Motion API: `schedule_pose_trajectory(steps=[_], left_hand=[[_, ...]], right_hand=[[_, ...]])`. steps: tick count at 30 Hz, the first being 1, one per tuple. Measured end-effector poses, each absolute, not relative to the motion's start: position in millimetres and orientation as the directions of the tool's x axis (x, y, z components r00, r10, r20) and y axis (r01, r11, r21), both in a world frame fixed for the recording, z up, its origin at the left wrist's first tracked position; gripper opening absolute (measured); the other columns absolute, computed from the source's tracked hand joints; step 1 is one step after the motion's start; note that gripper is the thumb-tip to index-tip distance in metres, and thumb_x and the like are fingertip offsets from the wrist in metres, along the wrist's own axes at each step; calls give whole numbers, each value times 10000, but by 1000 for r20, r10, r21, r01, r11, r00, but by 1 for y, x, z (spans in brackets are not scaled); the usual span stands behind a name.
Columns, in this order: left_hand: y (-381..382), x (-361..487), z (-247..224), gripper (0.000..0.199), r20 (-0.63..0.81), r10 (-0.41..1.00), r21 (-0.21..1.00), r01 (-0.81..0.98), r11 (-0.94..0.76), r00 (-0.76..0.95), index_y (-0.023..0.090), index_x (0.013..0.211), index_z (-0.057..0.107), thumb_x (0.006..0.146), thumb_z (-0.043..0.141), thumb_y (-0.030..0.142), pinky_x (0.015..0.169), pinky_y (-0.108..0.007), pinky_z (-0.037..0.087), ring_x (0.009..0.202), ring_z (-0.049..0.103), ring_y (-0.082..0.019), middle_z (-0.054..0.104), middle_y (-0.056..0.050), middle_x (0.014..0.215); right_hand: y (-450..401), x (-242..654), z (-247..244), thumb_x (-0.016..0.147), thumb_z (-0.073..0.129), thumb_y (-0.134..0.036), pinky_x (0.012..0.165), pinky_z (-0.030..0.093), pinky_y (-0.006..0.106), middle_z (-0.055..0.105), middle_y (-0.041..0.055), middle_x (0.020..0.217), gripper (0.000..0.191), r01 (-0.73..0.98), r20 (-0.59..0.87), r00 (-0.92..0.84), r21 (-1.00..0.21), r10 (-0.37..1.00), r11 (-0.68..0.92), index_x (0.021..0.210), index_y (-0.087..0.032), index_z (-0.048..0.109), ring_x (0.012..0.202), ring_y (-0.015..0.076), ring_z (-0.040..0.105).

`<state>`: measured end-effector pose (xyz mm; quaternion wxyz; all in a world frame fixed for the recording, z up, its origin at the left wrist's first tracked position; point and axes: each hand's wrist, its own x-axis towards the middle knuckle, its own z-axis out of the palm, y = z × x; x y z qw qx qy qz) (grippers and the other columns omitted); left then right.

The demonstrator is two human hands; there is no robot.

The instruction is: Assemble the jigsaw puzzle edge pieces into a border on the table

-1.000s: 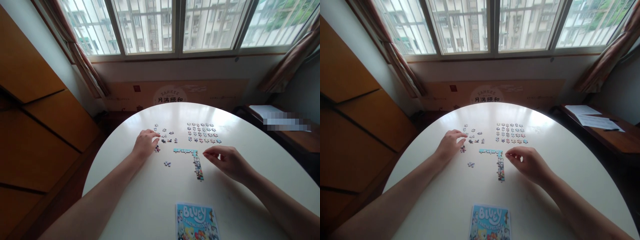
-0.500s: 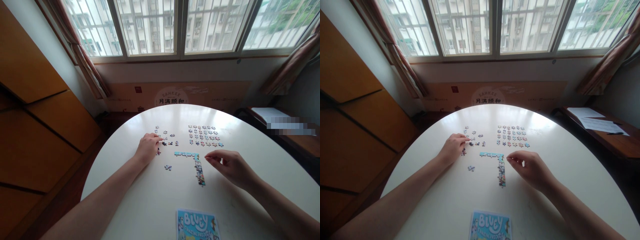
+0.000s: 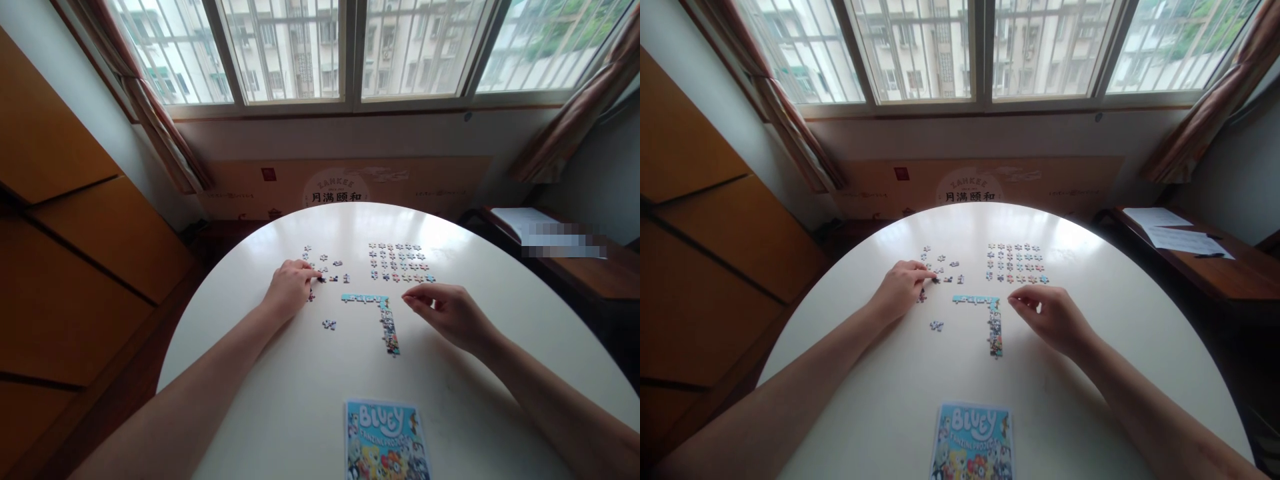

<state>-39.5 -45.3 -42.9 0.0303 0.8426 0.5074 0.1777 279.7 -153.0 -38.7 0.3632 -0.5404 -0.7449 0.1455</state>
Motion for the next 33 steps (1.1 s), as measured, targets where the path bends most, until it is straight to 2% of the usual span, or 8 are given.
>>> schedule_pose_trajectory(steps=[8,13,18,21,27,30,33], left_hand=[[-47,-43,-37,292,305,865,226,852,-472,398,239,886,789,881,520,128,1001,-450,479,1048,580,-270,722,-43,1077],[-52,-46,-33,297,437,834,258,841,-475,337,231,959,773,858,534,86,974,-420,500,1018,608,-245,720,-46,1057],[-52,-46,-17,232,562,787,238,860,-451,256,209,1013,757,883,574,147,965,-420,509,1001,624,-248,720,-63,1040],[-36,-49,0,230,506,833,249,886,-391,226,203,1028,762,885,584,174,970,-420,511,1015,636,-260,728,-65,1055],[11,-52,21,221,245,951,244,937,-248,188,234,1010,787,866,621,222,933,-352,527,997,669,-245,740,-51,1102],[22,-48,18,221,180,961,281,925,-255,210,250,1014,791,858,634,240,890,-329,537,963,679,-233,745,-45,1087],[24,-44,6,220,181,947,255,917,-306,266,257,994,793,868,613,250,903,-347,531,982,669,-242,741,-57,1089]], right_hand=[[-154,280,-37,918,613,-353,504,479,253,740,31,733,228,696,402,-124,-616,907,369,885,-194,774,547,130,602],[-151,281,-42,917,624,-361,518,491,257,734,31,719,228,687,429,-94,-625,899,370,877,-191,770,573,144,627],[-149,283,-48,919,631,-377,533,501,265,730,36,718,240,665,473,-50,-642,880,383,869,-183,764,580,153,635],[-148,284,-51,919,636,-373,528,500,266,725,39,709,240,651,497,-18,-653,867,388,866,-177,764,568,153,629],[-148,285,-53,915,642,-372,526,504,279,738,55,732,239,658,512,0,-647,859,385,869,-173,766,583,172,649],[-147,285,-52,918,635,-373,524,507,282,740,56,733,242,667,515,2,-640,857,382,867,-175,765,579,175,651],[-147,286,-52,918,633,-377,527,515,285,749,65,754,245,676,520,13,-635,854,375,864,-177,763,601,185,665]])
